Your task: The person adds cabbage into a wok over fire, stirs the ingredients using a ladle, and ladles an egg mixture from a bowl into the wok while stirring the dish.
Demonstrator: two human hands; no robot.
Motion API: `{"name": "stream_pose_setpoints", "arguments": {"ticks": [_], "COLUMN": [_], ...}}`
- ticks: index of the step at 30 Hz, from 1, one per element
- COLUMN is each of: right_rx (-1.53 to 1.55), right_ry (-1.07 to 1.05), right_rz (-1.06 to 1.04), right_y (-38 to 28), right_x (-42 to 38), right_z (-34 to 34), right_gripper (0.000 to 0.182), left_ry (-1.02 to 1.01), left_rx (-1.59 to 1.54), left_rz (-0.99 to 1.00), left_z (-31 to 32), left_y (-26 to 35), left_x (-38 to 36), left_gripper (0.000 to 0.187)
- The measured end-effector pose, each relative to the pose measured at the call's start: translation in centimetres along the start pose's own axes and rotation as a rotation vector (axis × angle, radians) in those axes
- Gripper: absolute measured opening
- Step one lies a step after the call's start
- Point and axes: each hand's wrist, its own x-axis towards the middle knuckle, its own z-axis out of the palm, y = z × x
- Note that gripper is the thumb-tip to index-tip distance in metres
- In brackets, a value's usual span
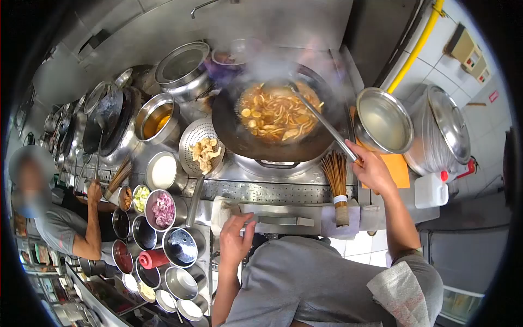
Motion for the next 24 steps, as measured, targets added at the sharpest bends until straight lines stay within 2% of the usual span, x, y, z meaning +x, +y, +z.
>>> {"name": "stream_pose_setpoints", "arguments": {"ticks": [2, 5, 6, 9, 10, 14, 17, 19, 24], "right_rx": [0.123, 0.943, 1.197, 0.852, 0.847, 1.292, 1.327, 1.183, 0.865], "right_ry": [0.115, -0.125, -0.167, -0.068, -0.076, -0.314, -0.498, -0.642, -0.793], "right_rz": [-0.123, 0.317, 0.342, 0.257, 0.238, 0.115, 0.131, 0.141, 0.058], "right_y": [0.9, 0.0, 0.4, -1.2, -1.7, -5.4, -9.8, -13.8, -20.6], "right_x": [0.1, 0.2, 0.5, 0.8, 0.6, -0.4, -0.3, 0.2, 1.0], "right_z": [1.3, 0.5, 0.5, 2.6, 3.3, 2.5, 4.8, 7.1, 15.9], "right_gripper": [0.056, 0.059, 0.062, 0.062, 0.063, 0.062, 0.063, 0.066, 0.064], "left_ry": [0.013, 0.018, 0.019, 0.052, 0.068, 0.120, 0.099, 0.086, 0.095], "left_rx": [-0.017, -0.015, -0.006, 0.016, 0.025, 0.004, -0.016, -0.036, -0.055], "left_rz": [-0.053, -0.081, -0.069, -0.046, -0.047, -0.081, -0.056, -0.020, -0.022], "left_z": [0.2, -0.2, -0.6, -1.9, -2.4, -3.6, -3.5, -3.8, -5.1], "left_y": [0.1, -0.2, -0.2, 0.0, 0.0, -1.1, -2.3, -2.4, -2.8], "left_x": [-0.8, -1.4, -1.3, -1.1, -1.2, -2.4, -3.5, -3.7, -5.0], "left_gripper": [0.016, 0.015, 0.015, 0.015, 0.015, 0.015, 0.015, 0.016, 0.015]}}
